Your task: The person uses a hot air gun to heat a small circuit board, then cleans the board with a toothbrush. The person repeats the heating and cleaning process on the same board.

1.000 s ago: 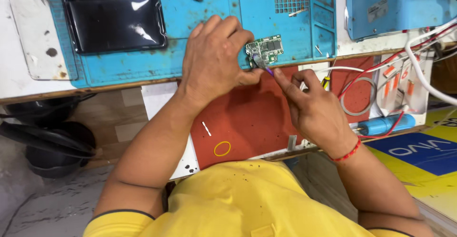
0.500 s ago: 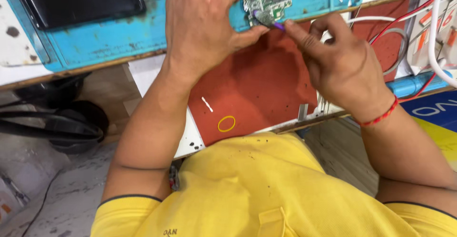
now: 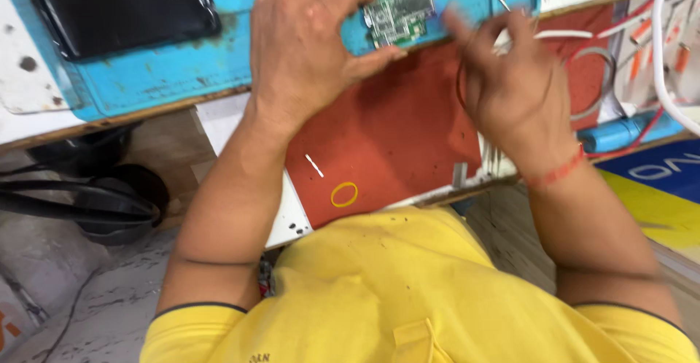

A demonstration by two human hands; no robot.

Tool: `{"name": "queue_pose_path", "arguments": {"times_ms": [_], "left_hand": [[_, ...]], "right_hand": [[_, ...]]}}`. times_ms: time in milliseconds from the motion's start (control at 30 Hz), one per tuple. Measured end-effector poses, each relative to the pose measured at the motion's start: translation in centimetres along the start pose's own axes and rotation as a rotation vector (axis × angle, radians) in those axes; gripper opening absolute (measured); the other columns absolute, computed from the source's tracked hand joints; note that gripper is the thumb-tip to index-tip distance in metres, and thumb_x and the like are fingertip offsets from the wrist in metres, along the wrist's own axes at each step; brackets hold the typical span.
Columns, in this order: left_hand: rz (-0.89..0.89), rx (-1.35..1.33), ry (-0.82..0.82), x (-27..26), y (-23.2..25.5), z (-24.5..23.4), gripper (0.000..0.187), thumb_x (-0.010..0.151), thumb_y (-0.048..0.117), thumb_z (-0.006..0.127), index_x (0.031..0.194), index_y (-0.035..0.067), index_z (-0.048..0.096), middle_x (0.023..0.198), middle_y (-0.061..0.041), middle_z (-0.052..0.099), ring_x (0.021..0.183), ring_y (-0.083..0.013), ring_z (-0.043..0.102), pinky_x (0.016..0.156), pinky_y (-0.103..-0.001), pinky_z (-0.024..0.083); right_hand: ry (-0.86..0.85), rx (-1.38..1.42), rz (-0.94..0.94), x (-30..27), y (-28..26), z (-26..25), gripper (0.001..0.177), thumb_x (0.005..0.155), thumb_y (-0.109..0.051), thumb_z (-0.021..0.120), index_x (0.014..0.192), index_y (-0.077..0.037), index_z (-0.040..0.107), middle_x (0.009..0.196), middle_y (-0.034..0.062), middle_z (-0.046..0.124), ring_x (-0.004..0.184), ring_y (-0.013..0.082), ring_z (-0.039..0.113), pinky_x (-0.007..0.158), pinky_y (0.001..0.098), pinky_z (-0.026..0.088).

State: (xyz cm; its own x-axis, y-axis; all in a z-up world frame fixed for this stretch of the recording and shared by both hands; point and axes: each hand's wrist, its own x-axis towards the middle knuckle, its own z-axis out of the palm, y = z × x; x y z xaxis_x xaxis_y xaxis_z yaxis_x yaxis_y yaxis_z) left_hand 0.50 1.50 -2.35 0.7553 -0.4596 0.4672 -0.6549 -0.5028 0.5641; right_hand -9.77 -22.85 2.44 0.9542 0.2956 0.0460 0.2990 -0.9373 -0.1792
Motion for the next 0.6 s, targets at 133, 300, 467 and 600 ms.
{"name": "queue_pose_path", "arguments": {"times_ms": [133, 300, 467, 600], "left_hand": [[-0.06, 0.073, -0.017, 0.4, 1.1, -0.1, 0.051, 0.061, 0.041, 0.099, 0.094, 0.009, 0.075, 0.091, -0.007, 0.062, 0.088, -0.03, 0.058, 0.075, -0.045, 0.045], [-0.069, 0.018, 0.004, 0.5, 1.2, -0.2, 0.052, 0.064, 0.043, 0.098, 0.097, 0.01, 0.074, 0.092, -0.005, 0.059, 0.092, -0.0274, 0.058, 0.081, -0.043, 0.048], [-0.062, 0.039, -0.014, 0.2, 1.0, -0.2, 0.053, 0.065, 0.045, 0.098, 0.096, 0.01, 0.074, 0.092, -0.004, 0.06, 0.092, -0.0275, 0.058, 0.079, -0.043, 0.047], [-0.057, 0.032, -0.005, 0.2, 1.1, -0.2, 0.053, 0.062, 0.043, 0.097, 0.097, 0.011, 0.074, 0.094, -0.004, 0.06, 0.092, -0.0274, 0.058, 0.08, -0.043, 0.048]], "right_hand": [[0.033, 0.067, -0.011, 0.0, -1.6, 0.4, 0.053, 0.098, -0.002, 0.061, 0.149, -0.018, 0.059, 0.105, 0.0127, 0.059, 0.071, 0.0334, 0.065, 0.056, 0.0434, 0.051], [0.048, 0.06, 0.141, 0.5, -1.1, 0.4, 0.053, 0.096, -0.004, 0.063, 0.147, -0.019, 0.06, 0.106, 0.013, 0.06, 0.065, 0.0359, 0.062, 0.054, 0.0469, 0.05], [0.071, 0.059, 0.126, 0.4, -0.9, 0.5, 0.051, 0.098, -0.005, 0.063, 0.147, -0.021, 0.06, 0.109, 0.013, 0.061, 0.066, 0.035, 0.063, 0.053, 0.0454, 0.051], [0.066, 0.017, 0.012, 0.6, -1.7, 0.3, 0.05, 0.098, -0.007, 0.064, 0.146, -0.02, 0.061, 0.108, 0.0131, 0.062, 0.064, 0.0346, 0.063, 0.055, 0.0461, 0.051]]}}
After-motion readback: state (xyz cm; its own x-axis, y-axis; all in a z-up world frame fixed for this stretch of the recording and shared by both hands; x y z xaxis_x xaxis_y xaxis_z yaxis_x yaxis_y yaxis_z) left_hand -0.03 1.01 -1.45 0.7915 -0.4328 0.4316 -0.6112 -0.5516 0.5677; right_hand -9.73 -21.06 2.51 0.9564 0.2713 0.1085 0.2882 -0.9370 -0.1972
